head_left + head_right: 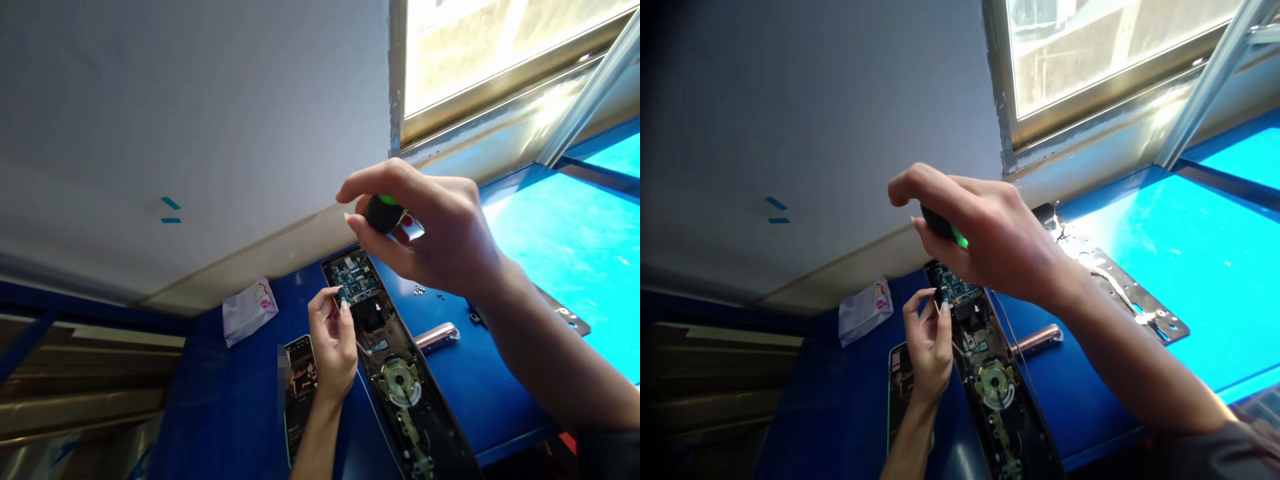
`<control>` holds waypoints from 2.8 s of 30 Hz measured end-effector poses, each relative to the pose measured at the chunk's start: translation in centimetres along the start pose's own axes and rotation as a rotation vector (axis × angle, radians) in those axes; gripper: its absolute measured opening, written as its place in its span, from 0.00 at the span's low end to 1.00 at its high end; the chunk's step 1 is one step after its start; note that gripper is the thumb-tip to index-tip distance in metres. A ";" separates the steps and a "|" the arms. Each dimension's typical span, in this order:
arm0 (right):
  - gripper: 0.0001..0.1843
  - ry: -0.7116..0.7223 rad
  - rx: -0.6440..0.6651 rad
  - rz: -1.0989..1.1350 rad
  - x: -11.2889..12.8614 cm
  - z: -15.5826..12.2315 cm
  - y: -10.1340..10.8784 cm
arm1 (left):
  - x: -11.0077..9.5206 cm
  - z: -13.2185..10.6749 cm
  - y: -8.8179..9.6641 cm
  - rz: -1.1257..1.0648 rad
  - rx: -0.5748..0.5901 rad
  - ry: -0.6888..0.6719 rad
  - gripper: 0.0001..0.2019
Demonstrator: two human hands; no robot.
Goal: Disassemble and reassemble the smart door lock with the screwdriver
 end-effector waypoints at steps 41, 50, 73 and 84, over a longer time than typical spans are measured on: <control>0.09 0.088 -0.024 0.070 0.1 0.2 1.3 | 0.3 0.1 -0.4 -0.129 -0.013 -0.013 0.12; 0.14 0.127 0.032 0.091 0.4 0.4 0.9 | 0.5 0.3 -0.4 -0.161 0.008 0.009 0.16; 0.11 0.085 0.044 0.096 0.7 -0.2 -1.3 | -0.3 3.9 -1.1 -0.033 -0.053 0.067 0.32; 0.05 0.063 -0.083 0.063 0.4 0.0 -0.3 | -0.5 3.8 -2.0 -0.056 -0.043 0.079 0.32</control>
Point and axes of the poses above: each hand's wrist, its own z-axis towards the middle knuckle, its own y-axis out of the back of the hand, x = y × z, the point moved 6 cm from there along z, towards the middle knuckle, and after that the axes turned 2 degrees about x, right-handed, at the moved point
